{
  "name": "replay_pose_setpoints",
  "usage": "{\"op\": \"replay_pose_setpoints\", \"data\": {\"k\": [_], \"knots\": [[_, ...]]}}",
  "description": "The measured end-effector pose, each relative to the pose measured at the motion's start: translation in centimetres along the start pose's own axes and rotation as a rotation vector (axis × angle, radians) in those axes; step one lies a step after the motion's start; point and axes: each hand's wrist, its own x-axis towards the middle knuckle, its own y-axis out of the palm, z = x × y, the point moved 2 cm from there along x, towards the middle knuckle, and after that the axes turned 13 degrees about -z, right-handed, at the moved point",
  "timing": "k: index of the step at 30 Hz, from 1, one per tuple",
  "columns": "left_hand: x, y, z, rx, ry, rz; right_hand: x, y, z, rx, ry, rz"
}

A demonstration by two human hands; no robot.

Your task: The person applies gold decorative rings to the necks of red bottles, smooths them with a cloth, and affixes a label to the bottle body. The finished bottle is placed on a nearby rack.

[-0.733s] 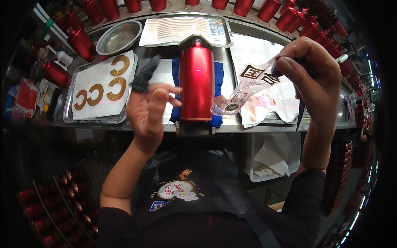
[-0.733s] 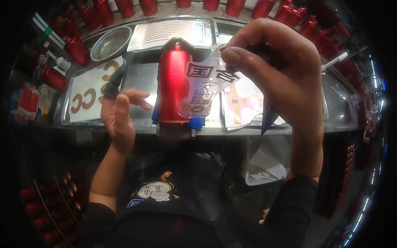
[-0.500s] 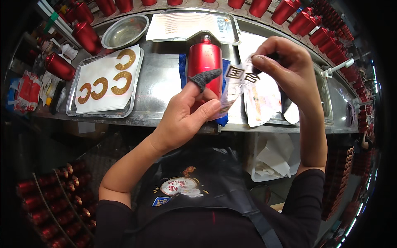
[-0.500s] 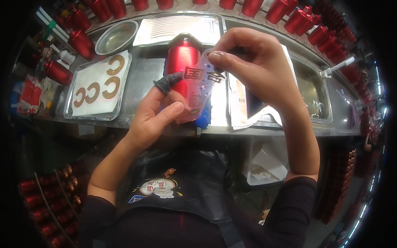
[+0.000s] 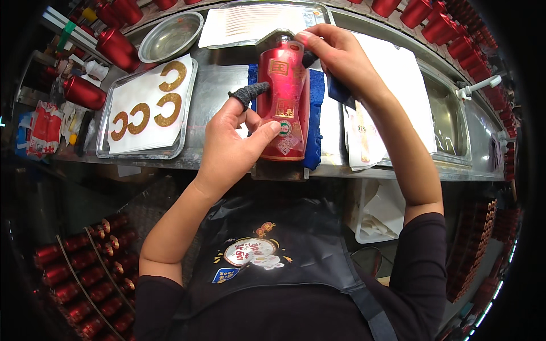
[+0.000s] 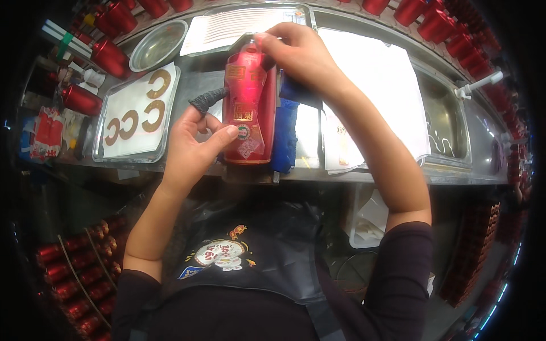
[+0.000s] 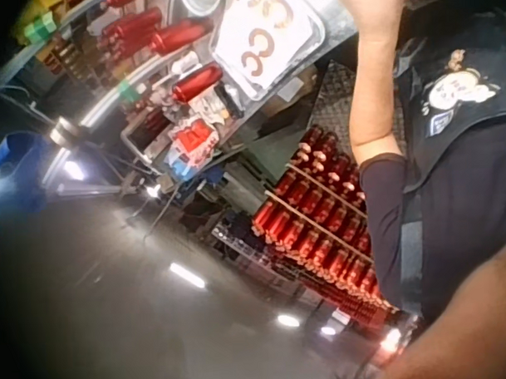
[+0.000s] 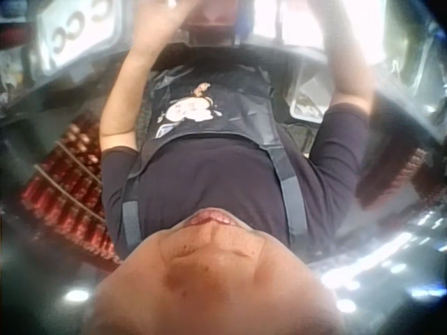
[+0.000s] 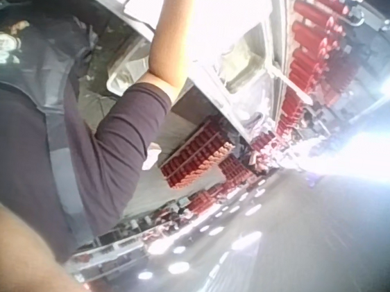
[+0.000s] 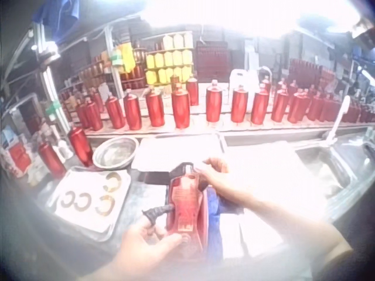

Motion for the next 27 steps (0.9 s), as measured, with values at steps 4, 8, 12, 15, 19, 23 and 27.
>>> {"op": "replay_pose_setpoints", "data": {"k": [4,8,12,15,19,23,27], "knots": [[-0.2,0.0,-0.3,-0.177,-0.147,-0.022,-4.9,-0.3,-0.9,0.193,0.149,-0.211],[0.2,0.0,-1.5,-0.275,-0.16,-0.001,-12.9,-0.2,0.4,0.085,0.207,-0.146],[1.2,0.7,-2.6,-0.399,-0.23,0.06,-15.9,1.8,2.3,-0.062,0.101,-0.154],[1.6,1.2,-3.4,-0.494,-0.259,0.082,-14.9,3.3,3.0,-0.066,0.122,-0.269],[1.4,0.9,-3.6,-0.561,-0.307,0.042,-14.3,3.2,3.4,0.373,0.377,-0.218],[1.2,0.7,-2.8,-0.553,-0.338,0.017,-15.5,2.5,3.8,0.616,0.616,-0.151],[1.3,1.2,-2.2,-0.66,-0.407,0.013,-15.9,2.4,3.5,0.636,0.698,-0.141]]}}
